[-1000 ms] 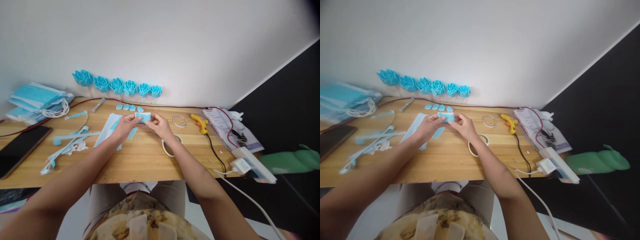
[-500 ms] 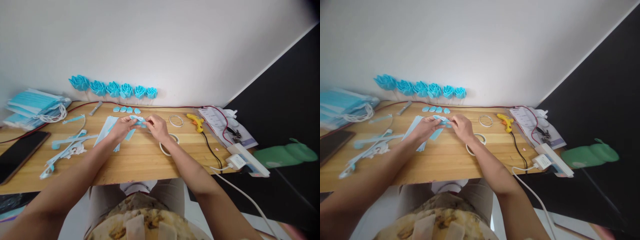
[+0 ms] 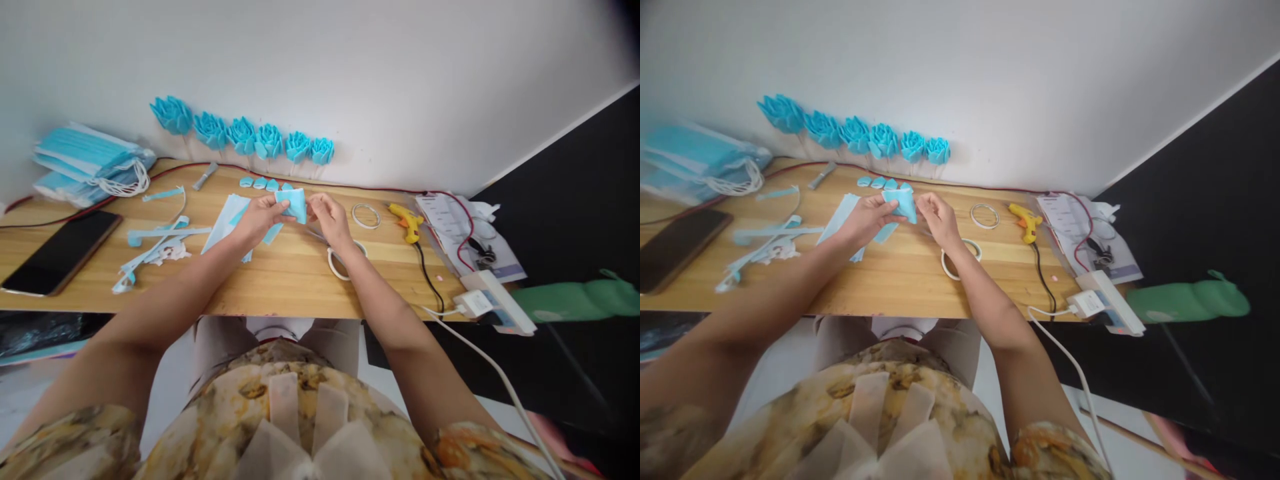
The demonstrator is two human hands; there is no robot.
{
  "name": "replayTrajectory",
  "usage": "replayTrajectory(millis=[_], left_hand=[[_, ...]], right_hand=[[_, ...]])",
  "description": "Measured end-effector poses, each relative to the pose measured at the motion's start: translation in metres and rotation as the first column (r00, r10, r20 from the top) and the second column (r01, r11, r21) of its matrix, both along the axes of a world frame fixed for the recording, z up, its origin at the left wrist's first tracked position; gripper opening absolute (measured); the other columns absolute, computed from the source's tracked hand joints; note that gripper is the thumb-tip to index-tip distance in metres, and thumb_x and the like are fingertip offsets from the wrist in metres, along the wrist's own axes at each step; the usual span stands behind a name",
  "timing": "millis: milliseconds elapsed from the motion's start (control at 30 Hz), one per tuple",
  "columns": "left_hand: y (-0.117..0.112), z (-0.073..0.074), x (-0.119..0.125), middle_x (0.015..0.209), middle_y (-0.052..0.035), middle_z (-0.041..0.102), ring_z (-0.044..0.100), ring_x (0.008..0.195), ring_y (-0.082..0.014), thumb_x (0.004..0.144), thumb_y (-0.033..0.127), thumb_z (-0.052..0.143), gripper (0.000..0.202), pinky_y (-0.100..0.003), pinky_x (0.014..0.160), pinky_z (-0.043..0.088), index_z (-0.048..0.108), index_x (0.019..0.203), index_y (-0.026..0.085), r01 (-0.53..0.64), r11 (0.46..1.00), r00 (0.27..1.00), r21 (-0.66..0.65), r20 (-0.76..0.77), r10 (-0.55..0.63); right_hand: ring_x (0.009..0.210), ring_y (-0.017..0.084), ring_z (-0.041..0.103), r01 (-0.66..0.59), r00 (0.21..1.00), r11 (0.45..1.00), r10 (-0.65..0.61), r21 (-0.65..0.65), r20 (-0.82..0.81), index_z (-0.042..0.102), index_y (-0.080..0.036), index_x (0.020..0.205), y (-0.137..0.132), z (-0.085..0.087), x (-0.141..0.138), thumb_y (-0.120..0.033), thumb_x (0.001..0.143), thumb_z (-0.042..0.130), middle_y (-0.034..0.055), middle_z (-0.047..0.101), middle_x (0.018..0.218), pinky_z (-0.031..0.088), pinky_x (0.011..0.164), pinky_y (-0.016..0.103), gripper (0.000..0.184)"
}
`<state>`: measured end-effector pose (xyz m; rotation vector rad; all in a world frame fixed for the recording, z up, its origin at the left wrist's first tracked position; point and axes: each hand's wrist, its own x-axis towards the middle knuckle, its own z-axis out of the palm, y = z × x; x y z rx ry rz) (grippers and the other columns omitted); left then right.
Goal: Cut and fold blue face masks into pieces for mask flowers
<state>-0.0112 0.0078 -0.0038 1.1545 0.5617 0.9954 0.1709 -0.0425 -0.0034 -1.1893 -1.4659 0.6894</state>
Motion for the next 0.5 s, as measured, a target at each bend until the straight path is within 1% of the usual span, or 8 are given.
replayTrajectory(millis=[67, 100, 167, 233, 300, 400, 500], left_hand=[[-0.0007, -0.0010, 0.0007, 0.088, -0.0065, 0.080, 0.076, 0.084, -0.0216, 0.062, 0.054, 0.095, 0.047, -0.034, 0.080, 0.064, 0.079, 0.083, 0.015, 0.017, 1.000, 1.000, -0.003, 0.007, -0.017], [-0.0014, -0.0015, 0.0012, 0.087, -0.0068, 0.080, 0.076, 0.084, -0.0218, 0.061, 0.054, 0.095, 0.047, -0.034, 0.079, 0.064, 0.079, 0.083, 0.015, 0.030, 1.000, 1.000, -0.004, 0.005, -0.030], [-0.0034, -0.0025, 0.0022, 0.087, -0.0075, 0.080, 0.076, 0.084, -0.0223, 0.062, 0.054, 0.095, 0.047, -0.034, 0.080, 0.064, 0.079, 0.082, 0.014, 0.060, 0.998, 0.998, 0.000, -0.009, -0.060], [-0.0050, -0.0032, 0.0030, 0.088, -0.0079, 0.080, 0.076, 0.084, -0.0227, 0.063, 0.053, 0.095, 0.047, -0.036, 0.082, 0.064, 0.079, 0.082, 0.014, 0.085, 0.996, 0.996, 0.007, -0.023, -0.085], [-0.0054, -0.0040, 0.0033, 0.088, -0.0080, 0.080, 0.076, 0.083, -0.0223, 0.064, 0.053, 0.094, 0.047, -0.037, 0.083, 0.064, 0.080, 0.083, 0.013, 0.100, 0.995, 0.995, 0.010, -0.027, -0.100], [-0.0039, -0.0057, 0.0033, 0.086, -0.0077, 0.080, 0.075, 0.081, -0.0210, 0.064, 0.052, 0.094, 0.046, -0.037, 0.081, 0.065, 0.079, 0.082, 0.013, 0.103, 0.995, 0.995, 0.002, -0.020, -0.103], [-0.0024, -0.0072, 0.0033, 0.085, -0.0067, 0.079, 0.075, 0.080, -0.0206, 0.064, 0.051, 0.095, 0.044, -0.037, 0.080, 0.066, 0.078, 0.080, 0.014, 0.101, 0.995, 0.995, -0.005, -0.013, -0.101]], right_hand=[[0.076, 0.015, 0.060, -0.001, 1.000, 1.000, 0.001, 0.005, 0.005, 0.062, -0.022, 0.095, -0.0005, 0.0022, -0.0013, -0.076, 0.085, 0.060, 0.0008, 0.066, 0.084, 0.048, 0.072, 0.030, 0.055], [0.075, 0.014, 0.058, 0.013, 0.999, 1.000, -0.013, 0.010, 0.037, 0.062, -0.022, 0.094, -0.0011, 0.0033, -0.0026, -0.075, 0.081, 0.065, 0.0001, 0.064, 0.083, 0.047, 0.071, 0.030, 0.054], [0.069, 0.013, 0.052, 0.069, 0.990, 0.997, -0.072, 0.030, 0.120, 0.058, -0.022, 0.084, -0.0027, 0.0051, -0.0057, -0.072, 0.078, 0.070, -0.0022, 0.059, 0.075, 0.043, 0.068, 0.029, 0.051], [0.064, 0.011, 0.045, 0.126, 0.976, 0.990, -0.135, 0.059, 0.170, 0.051, -0.022, 0.074, -0.0040, 0.0056, -0.0082, -0.069, 0.081, 0.067, -0.0040, 0.051, 0.067, 0.039, 0.065, 0.029, 0.050], [0.061, 0.011, 0.040, 0.154, 0.969, 0.984, -0.168, 0.089, 0.183, 0.047, -0.023, 0.070, -0.0046, 0.0053, -0.0091, -0.067, 0.087, 0.060, -0.0046, 0.045, 0.063, 0.035, 0.063, 0.028, 0.049], [0.059, 0.011, 0.037, 0.155, 0.964, 0.981, -0.176, 0.121, 0.200, 0.044, -0.023, 0.068, -0.0043, 0.0047, -0.0078, -0.063, 0.092, 0.052, -0.0049, 0.040, 0.061, 0.032, 0.061, 0.028, 0.047], [0.059, 0.011, 0.038, 0.138, 0.960, 0.980, -0.168, 0.141, 0.226, 0.043, -0.023, 0.068, -0.0038, 0.0050, -0.0062, -0.063, 0.095, 0.047, -0.0046, 0.039, 0.061, 0.031, 0.062, 0.029, 0.048]])
